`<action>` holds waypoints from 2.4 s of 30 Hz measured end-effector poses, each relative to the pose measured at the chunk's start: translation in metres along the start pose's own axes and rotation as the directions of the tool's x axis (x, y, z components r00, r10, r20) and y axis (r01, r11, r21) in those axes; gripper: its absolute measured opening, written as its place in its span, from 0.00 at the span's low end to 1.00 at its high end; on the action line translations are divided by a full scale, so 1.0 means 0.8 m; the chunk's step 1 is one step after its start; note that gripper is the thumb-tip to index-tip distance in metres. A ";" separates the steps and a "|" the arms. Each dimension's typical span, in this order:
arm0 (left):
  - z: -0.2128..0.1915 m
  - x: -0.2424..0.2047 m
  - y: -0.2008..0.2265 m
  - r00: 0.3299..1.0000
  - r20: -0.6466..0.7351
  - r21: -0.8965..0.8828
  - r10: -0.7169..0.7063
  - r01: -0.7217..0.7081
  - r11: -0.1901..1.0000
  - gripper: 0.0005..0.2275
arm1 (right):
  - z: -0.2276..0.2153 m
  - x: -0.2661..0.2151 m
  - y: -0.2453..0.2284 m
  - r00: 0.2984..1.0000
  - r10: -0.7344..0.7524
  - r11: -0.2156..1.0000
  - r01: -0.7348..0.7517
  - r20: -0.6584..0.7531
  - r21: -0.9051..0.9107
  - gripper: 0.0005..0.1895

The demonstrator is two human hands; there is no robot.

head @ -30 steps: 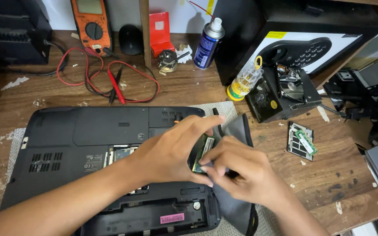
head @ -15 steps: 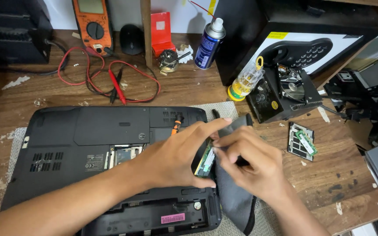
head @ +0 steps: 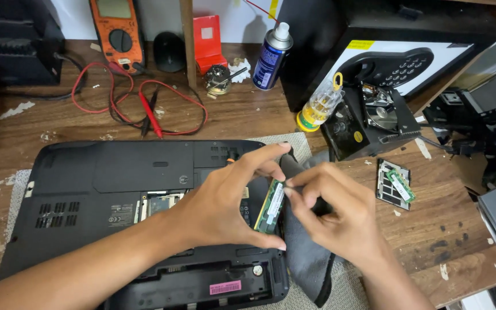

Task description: The person cleans the gold contacts of a RAM stick using a grey eraser while holding it over an open laptop. They rub the eraser back and forth along the connector pins, then place the RAM stick on the table and pick up a screwdriver.

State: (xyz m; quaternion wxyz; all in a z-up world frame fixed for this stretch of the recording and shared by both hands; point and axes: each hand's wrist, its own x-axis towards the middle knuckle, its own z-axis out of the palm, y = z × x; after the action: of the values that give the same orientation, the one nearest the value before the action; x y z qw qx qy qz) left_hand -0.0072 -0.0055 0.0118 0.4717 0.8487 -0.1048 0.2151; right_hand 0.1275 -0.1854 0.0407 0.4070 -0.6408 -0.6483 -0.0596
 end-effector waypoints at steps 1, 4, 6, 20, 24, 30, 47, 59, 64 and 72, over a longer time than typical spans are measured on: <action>0.000 -0.001 -0.002 1.000 -0.003 0.002 -0.001 0.001 1.000 0.54 | 0.001 -0.001 0.000 1.000 -0.003 1.000 0.003 0.001 0.002 0.14; -0.001 -0.003 -0.005 1.000 0.003 0.000 -0.005 0.005 1.000 0.54 | 0.003 -0.004 -0.001 0.995 -0.044 0.987 0.030 0.084 0.161 0.13; -0.004 0.000 -0.004 1.000 -0.022 -0.036 -0.020 0.019 0.999 0.54 | 0.006 -0.002 -0.003 0.997 -0.033 0.989 0.022 0.076 0.145 0.14; -0.006 -0.001 -0.008 0.998 -0.052 -0.008 0.026 -0.026 1.000 0.51 | 0.002 0.011 -0.020 0.984 -0.095 0.963 0.052 0.150 0.266 0.16; -0.004 0.000 -0.008 0.995 -0.086 0.007 0.058 -0.058 0.998 0.51 | 0.005 0.015 -0.026 0.995 -0.078 0.984 0.067 0.062 0.168 0.15; -0.002 -0.002 -0.011 0.993 -0.051 0.042 0.105 -0.103 0.994 0.52 | 0.010 0.001 -0.010 0.997 -0.079 0.996 0.079 -0.008 0.052 0.14; -0.001 0.000 -0.013 0.998 -0.054 0.052 0.041 -0.038 0.998 0.53 | 0.010 0.015 -0.029 0.990 -0.119 0.975 0.101 0.081 0.196 0.17; 0.001 -0.001 -0.012 0.986 -0.125 0.054 0.108 -0.102 0.993 0.50 | -0.004 0.005 0.002 0.998 -0.006 0.993 -0.001 0.061 0.115 0.15; 0.005 -0.002 -0.013 0.970 -0.233 0.018 0.075 -0.073 0.997 0.51 | -0.018 0.011 0.014 0.992 0.062 0.984 -0.079 -0.109 -0.163 0.15; 0.002 0.000 -0.008 0.939 -0.289 0.062 0.189 -0.178 0.982 0.45 | -0.004 0.012 0.023 0.991 -0.131 0.976 0.134 0.028 -0.173 0.10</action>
State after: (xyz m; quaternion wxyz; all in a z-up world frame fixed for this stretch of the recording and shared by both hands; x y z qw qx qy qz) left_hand -0.0043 -0.0037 0.0064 0.4448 0.8020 -0.1083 0.3836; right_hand 0.1464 -0.1769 0.0406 0.3391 -0.6297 -0.6851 -0.1380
